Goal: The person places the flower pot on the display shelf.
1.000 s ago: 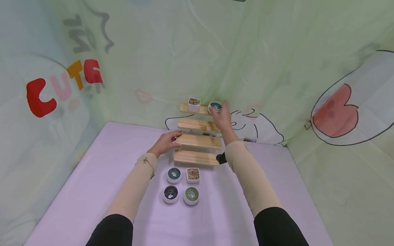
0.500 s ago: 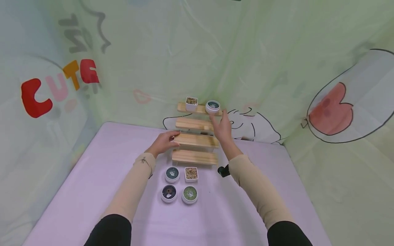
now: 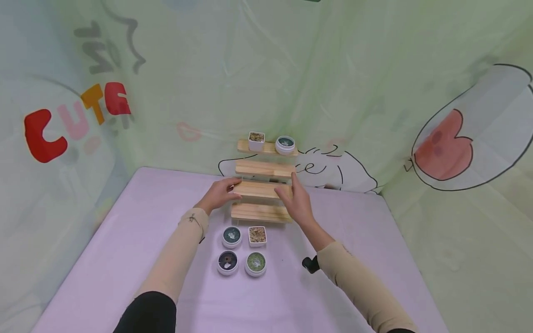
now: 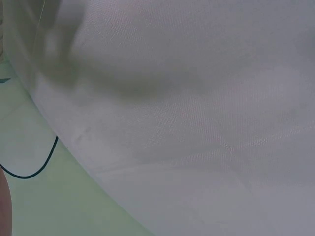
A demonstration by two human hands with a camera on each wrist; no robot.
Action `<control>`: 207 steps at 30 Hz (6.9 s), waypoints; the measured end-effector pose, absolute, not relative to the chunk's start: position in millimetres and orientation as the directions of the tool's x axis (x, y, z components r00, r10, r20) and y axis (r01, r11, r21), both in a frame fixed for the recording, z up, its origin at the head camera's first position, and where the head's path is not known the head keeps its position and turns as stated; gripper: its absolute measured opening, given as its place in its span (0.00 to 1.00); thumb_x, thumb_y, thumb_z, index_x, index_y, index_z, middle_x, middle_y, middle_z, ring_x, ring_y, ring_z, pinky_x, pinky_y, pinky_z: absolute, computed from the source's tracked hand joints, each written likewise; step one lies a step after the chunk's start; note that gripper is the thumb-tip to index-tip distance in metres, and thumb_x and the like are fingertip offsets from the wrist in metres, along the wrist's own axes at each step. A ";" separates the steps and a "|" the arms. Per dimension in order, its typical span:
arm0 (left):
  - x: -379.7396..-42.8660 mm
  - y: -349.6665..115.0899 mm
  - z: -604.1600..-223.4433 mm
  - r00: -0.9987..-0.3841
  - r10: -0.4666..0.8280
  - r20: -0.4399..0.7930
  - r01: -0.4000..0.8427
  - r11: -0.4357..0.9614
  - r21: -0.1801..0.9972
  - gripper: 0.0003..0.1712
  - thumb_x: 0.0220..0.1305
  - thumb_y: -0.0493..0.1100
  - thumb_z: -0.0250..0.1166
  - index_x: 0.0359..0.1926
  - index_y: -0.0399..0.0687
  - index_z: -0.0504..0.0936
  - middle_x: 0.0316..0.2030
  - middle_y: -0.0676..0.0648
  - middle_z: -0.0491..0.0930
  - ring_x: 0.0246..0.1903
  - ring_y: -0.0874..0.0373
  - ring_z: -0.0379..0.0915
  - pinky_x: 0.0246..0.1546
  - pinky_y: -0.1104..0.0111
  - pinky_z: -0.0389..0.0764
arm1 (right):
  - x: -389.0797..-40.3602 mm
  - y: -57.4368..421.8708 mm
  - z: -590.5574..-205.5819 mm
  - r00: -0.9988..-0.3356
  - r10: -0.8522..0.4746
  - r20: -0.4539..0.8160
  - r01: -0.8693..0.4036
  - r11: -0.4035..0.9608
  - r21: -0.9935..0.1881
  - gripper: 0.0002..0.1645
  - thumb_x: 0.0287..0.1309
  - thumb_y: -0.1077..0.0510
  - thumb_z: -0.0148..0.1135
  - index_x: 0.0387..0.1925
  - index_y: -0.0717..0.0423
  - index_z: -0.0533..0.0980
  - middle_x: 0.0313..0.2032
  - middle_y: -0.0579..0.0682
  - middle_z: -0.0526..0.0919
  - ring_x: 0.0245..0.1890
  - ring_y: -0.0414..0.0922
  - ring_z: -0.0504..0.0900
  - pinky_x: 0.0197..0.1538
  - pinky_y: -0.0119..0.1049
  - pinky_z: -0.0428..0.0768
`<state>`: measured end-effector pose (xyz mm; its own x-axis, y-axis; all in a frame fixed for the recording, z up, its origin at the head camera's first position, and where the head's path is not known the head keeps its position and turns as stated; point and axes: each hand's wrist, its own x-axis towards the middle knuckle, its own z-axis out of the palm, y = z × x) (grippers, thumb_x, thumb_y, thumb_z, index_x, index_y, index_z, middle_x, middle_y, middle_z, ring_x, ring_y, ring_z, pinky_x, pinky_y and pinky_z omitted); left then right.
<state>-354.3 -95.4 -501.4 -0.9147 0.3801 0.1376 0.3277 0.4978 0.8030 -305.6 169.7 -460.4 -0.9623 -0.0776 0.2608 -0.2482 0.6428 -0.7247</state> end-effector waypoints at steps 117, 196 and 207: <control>-353.4 -95.0 -498.3 -0.917 0.383 0.115 0.318 0.526 0.789 0.35 0.59 0.38 0.71 0.66 0.33 0.70 0.66 0.36 0.68 0.65 0.44 0.65 0.66 0.63 0.72 | -312.7 116.7 -429.5 -0.994 0.058 0.094 -0.057 0.463 -0.884 0.45 0.59 0.50 0.69 0.72 0.61 0.60 0.67 0.58 0.69 0.63 0.50 0.71 0.66 0.42 0.74; -354.2 -97.4 -498.9 -0.915 0.381 0.132 0.333 0.528 0.781 0.35 0.58 0.37 0.72 0.65 0.32 0.71 0.64 0.35 0.70 0.64 0.43 0.67 0.66 0.62 0.73 | -274.4 124.4 -477.5 -0.993 -0.011 0.117 -0.109 0.459 -0.882 0.50 0.62 0.50 0.67 0.74 0.65 0.51 0.73 0.61 0.56 0.70 0.55 0.62 0.70 0.41 0.67; -357.2 -95.2 -507.3 -0.910 0.382 0.163 0.354 0.508 0.785 0.35 0.57 0.36 0.72 0.64 0.31 0.71 0.64 0.34 0.70 0.64 0.42 0.67 0.65 0.62 0.73 | -223.8 134.7 -525.0 -0.998 -0.020 0.067 -0.069 0.433 -0.899 0.49 0.61 0.53 0.67 0.74 0.65 0.53 0.72 0.59 0.58 0.69 0.56 0.63 0.69 0.41 0.68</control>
